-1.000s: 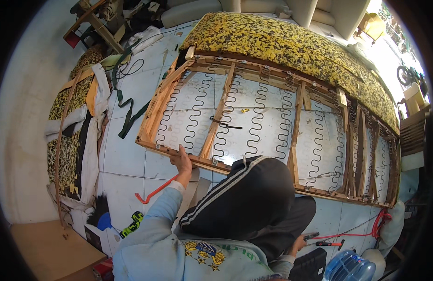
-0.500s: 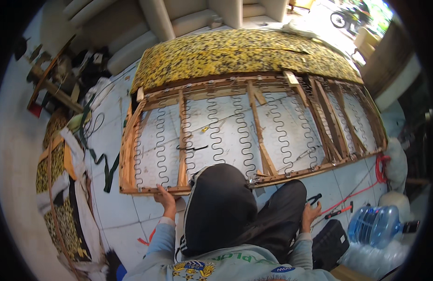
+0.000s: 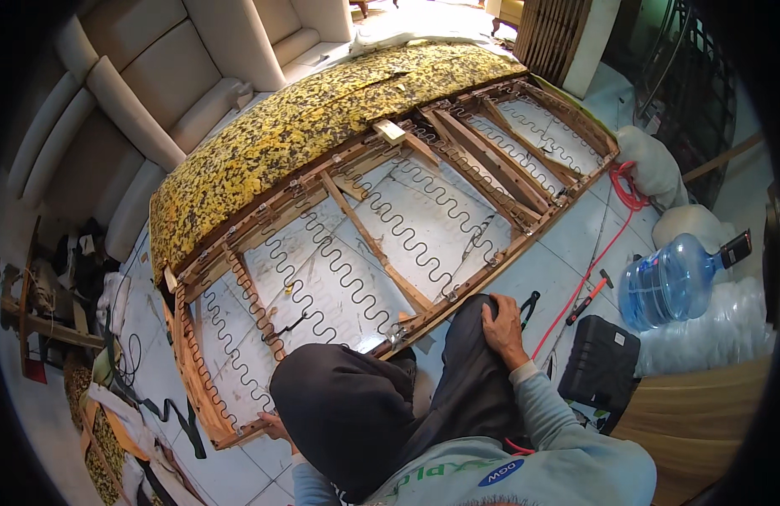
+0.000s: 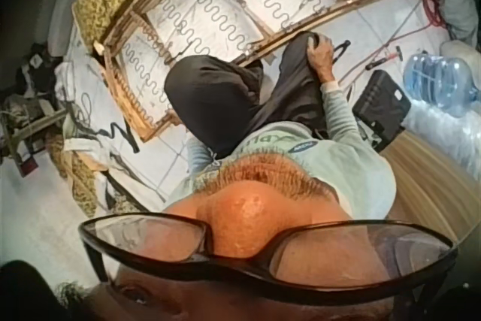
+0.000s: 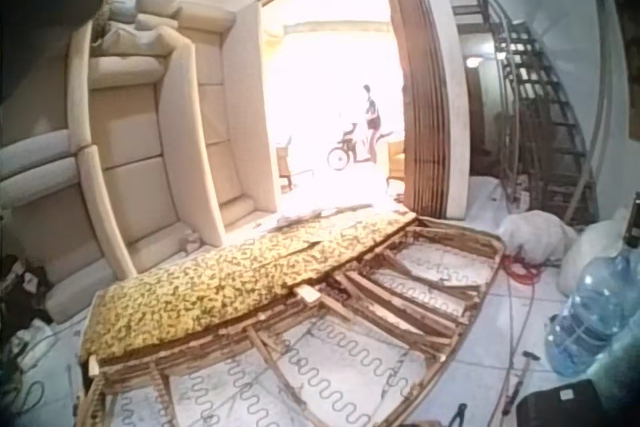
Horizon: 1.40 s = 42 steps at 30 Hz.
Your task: Attaching fabric support straps to a wooden furniture frame over metal springs using a staple gun and pliers.
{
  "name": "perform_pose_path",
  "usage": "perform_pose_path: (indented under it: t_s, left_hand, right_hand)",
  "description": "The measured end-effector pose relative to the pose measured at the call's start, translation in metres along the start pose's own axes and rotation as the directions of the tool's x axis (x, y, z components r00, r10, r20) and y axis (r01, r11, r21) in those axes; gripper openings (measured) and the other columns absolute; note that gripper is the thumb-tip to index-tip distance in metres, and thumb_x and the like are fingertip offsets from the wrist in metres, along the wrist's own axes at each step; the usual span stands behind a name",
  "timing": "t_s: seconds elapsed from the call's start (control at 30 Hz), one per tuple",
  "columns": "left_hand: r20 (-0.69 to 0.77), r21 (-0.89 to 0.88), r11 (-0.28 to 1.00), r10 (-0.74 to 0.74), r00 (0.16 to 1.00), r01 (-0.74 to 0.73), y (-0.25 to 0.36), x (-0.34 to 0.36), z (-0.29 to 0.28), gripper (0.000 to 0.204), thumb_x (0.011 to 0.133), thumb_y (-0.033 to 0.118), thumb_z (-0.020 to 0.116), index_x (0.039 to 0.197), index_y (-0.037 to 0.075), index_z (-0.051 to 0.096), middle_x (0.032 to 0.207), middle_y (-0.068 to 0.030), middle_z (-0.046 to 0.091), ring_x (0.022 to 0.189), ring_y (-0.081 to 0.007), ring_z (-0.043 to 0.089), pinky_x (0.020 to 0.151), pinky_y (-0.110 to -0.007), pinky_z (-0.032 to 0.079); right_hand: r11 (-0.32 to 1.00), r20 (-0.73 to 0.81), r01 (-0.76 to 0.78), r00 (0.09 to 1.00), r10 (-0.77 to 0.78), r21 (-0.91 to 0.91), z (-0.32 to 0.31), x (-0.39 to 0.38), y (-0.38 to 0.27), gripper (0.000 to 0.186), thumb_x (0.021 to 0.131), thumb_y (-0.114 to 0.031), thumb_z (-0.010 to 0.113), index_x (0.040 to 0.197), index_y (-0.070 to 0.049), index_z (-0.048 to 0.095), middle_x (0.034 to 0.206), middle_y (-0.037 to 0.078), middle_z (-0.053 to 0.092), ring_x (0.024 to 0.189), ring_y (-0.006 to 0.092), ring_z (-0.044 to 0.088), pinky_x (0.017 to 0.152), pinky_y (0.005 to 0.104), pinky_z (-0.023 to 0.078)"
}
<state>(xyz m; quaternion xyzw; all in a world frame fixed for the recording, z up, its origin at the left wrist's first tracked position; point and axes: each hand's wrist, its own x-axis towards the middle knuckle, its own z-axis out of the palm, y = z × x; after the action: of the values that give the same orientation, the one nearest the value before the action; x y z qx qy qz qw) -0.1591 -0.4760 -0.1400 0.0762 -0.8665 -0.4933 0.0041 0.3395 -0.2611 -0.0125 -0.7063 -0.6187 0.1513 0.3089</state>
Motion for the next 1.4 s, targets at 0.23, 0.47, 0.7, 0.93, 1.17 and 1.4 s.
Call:
perform_pose_path:
  t_s: [0.23, 0.47, 0.7, 0.93, 1.17, 1.4]
  left_hand:
    - [-0.002, 0.002, 1.000, 0.006, 1.000, -0.006, 0.003, -0.005, 0.005, 0.069, 0.094, 0.053, 0.054, 0.106, -0.015, 0.059, 0.108, -0.0326, 0.064, 0.100, -0.0417, 0.064, 0.081, -0.049, 0.051]
    - [0.027, -0.023, 0.999, 0.025, 0.999, -0.025, 0.005, -0.018, 0.012, 0.068, 0.094, 0.053, 0.054, 0.107, -0.014, 0.059, 0.107, -0.0314, 0.064, 0.099, -0.0412, 0.064, 0.081, -0.049, 0.051]
    - [0.060, -0.048, 0.998, 0.044, 0.997, -0.041, 0.009, -0.041, 0.024, 0.067, 0.093, 0.053, 0.055, 0.108, -0.013, 0.059, 0.107, -0.0302, 0.064, 0.099, -0.0407, 0.064, 0.080, -0.049, 0.052]
    - [0.096, -0.070, 0.996, 0.065, 0.993, -0.058, 0.011, -0.066, 0.036, 0.066, 0.093, 0.053, 0.055, 0.108, -0.012, 0.058, 0.107, -0.0290, 0.064, 0.098, -0.0402, 0.064, 0.080, -0.048, 0.052]
    - [0.110, -0.082, 0.994, 0.074, 0.991, -0.066, 0.014, -0.081, 0.041, 0.066, 0.093, 0.053, 0.055, 0.109, -0.011, 0.058, 0.106, -0.0278, 0.064, 0.098, -0.0397, 0.064, 0.080, -0.048, 0.052]
    - [0.121, -0.087, 0.994, 0.071, 0.990, -0.061, 0.013, -0.087, 0.041, 0.065, 0.093, 0.053, 0.055, 0.110, -0.009, 0.057, 0.106, -0.0267, 0.064, 0.097, -0.0392, 0.064, 0.079, -0.048, 0.052]
  right_hand:
    - [0.999, 0.019, -0.031, 0.999, 0.030, 0.014, 0.002, 0.002, 0.004, 0.036, 0.087, -0.021, 0.064, 0.117, -0.002, 0.062, 0.115, 0.019, 0.060, 0.110, 0.0363, 0.055, 0.099, 0.0421, 0.043]
    - [0.996, 0.043, -0.090, 0.995, 0.091, -0.029, 0.002, 0.005, 0.000, 0.034, 0.088, -0.020, 0.064, 0.117, -0.002, 0.062, 0.117, 0.018, 0.060, 0.113, 0.0348, 0.054, 0.101, 0.0408, 0.042]
    - [0.999, 0.056, -0.045, 0.997, 0.044, 0.009, 0.003, 0.006, 0.002, 0.034, 0.088, -0.020, 0.063, 0.117, -0.001, 0.062, 0.116, 0.018, 0.060, 0.112, 0.0347, 0.055, 0.100, 0.0408, 0.042]
    - [0.999, 0.043, -0.046, 0.998, 0.045, 0.012, 0.006, 0.007, 0.005, 0.034, 0.088, -0.021, 0.064, 0.116, -0.002, 0.062, 0.115, 0.018, 0.061, 0.111, 0.0349, 0.055, 0.099, 0.0411, 0.042]
    - [0.996, 0.050, -0.094, 0.994, 0.093, 0.003, 0.006, 0.007, 0.007, 0.036, 0.087, -0.022, 0.064, 0.118, -0.003, 0.062, 0.116, 0.018, 0.060, 0.110, 0.0355, 0.055, 0.099, 0.0415, 0.041]
    - [0.998, 0.062, -0.063, 0.996, 0.062, 0.014, 0.006, 0.008, 0.004, 0.036, 0.087, -0.023, 0.064, 0.117, -0.003, 0.062, 0.116, 0.017, 0.061, 0.110, 0.0356, 0.055, 0.100, 0.0414, 0.041]
